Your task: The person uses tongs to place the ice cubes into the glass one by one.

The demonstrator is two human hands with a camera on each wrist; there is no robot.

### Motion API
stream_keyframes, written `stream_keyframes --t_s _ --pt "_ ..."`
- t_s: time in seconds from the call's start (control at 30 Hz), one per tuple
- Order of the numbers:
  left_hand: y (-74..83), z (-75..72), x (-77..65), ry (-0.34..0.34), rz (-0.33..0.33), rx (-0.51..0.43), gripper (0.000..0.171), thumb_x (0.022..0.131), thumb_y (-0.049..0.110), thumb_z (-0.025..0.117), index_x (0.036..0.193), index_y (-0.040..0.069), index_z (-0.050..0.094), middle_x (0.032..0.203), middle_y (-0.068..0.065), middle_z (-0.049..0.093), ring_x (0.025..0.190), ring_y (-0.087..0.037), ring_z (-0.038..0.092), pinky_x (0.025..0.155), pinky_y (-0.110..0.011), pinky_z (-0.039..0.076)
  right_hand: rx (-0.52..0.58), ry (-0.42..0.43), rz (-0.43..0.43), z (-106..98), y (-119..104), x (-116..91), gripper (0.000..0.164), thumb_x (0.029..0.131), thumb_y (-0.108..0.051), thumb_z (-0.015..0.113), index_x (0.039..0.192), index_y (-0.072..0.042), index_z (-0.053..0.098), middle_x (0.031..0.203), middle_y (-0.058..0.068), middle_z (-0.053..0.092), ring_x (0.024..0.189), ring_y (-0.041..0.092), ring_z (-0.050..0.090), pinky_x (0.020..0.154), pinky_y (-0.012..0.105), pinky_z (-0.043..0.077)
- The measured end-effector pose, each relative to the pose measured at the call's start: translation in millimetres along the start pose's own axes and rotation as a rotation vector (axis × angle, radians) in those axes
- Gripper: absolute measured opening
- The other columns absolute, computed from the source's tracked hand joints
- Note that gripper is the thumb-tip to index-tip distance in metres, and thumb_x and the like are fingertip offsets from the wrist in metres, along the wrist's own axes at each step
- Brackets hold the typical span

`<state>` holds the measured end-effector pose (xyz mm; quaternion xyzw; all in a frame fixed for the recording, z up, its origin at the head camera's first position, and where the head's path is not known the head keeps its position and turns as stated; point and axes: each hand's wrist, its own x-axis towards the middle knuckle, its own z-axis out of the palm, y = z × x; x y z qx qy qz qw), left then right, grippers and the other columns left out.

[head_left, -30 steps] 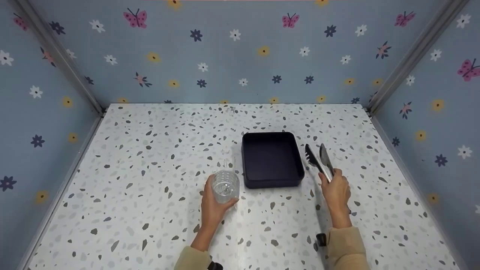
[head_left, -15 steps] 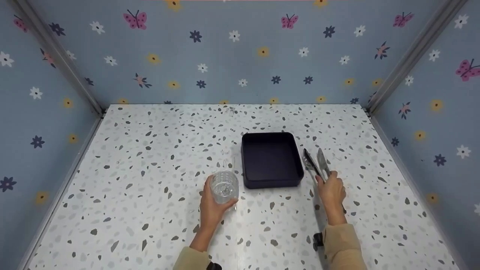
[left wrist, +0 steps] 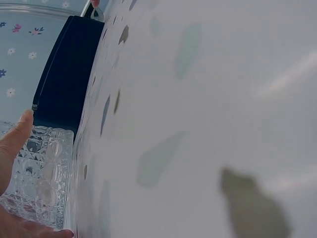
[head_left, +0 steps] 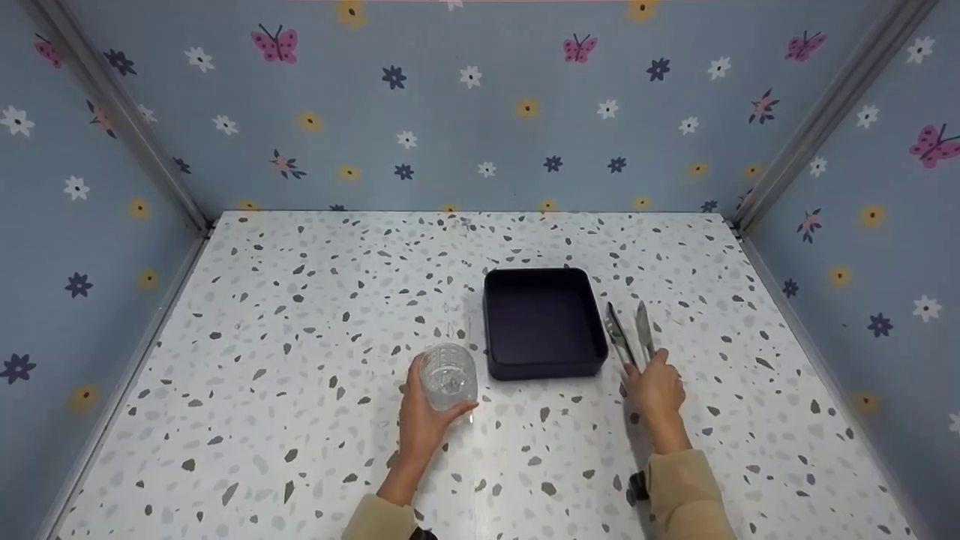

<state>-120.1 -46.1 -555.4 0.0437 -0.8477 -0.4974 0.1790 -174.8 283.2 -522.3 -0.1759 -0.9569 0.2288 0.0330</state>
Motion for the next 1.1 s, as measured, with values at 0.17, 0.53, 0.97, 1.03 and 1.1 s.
stream_keyframes --t_s 0.17,0.53,0.97,1.03,1.1 --pt "0.0 -1.7 1.7 -0.019 -0.02 0.012 0.108 0.05 0.041 0.082 0.135 0.006 0.025 0.127 -0.02 0.042 0.112 -0.034 0.043 0.093 -0.043 0.039 -0.016 -0.034 0.01 0 -2 2 0.059 0.085 -0.026 0.056 0.12 0.013 0.029 0.094 0.038 0.051 0.082 0.048 0.053 0.064 0.054 0.044" --pt "2.4 -6.2 5.1 -0.054 -0.065 0.033 0.111 0.05 0.046 0.08 0.135 0.007 0.02 0.126 -0.024 0.04 0.111 -0.037 0.044 0.092 -0.044 0.04 -0.065 -0.088 0.013 -2 -6 1 0.063 0.083 -0.031 0.059 0.118 0.012 0.03 0.097 0.036 0.049 0.085 0.048 0.052 0.067 0.053 0.044" --pt "8.4 -17.7 13.1 -0.108 -0.021 0.005 0.108 0.06 0.047 0.074 0.137 0.0 0.016 0.137 -0.021 0.026 0.126 -0.034 0.025 0.103 -0.042 0.026 -0.072 -0.071 -0.205 -16 -6 -14 0.075 0.082 -0.025 0.062 0.135 0.007 0.02 0.121 0.034 0.033 0.103 0.048 0.041 0.075 0.057 0.042" --pt "8.6 -22.6 15.1 -0.125 -0.01 0.012 0.101 0.067 0.044 0.071 0.138 -0.002 0.017 0.138 -0.022 0.024 0.128 -0.034 0.022 0.104 -0.044 0.023 -0.081 -0.04 -0.274 -19 -6 -15 0.071 0.082 -0.025 0.062 0.133 0.007 0.024 0.124 0.035 0.031 0.106 0.049 0.039 0.079 0.058 0.041" --pt "9.6 -28.8 17.5 -0.139 0.0 0.021 0.09 0.076 0.041 0.065 0.139 -0.001 0.017 0.141 -0.021 0.02 0.129 -0.034 0.018 0.104 -0.046 0.022 -0.092 -0.01 -0.344 -22 -6 -16 0.071 0.082 -0.025 0.063 0.133 0.007 0.025 0.126 0.036 0.03 0.109 0.05 0.037 0.084 0.058 0.038"
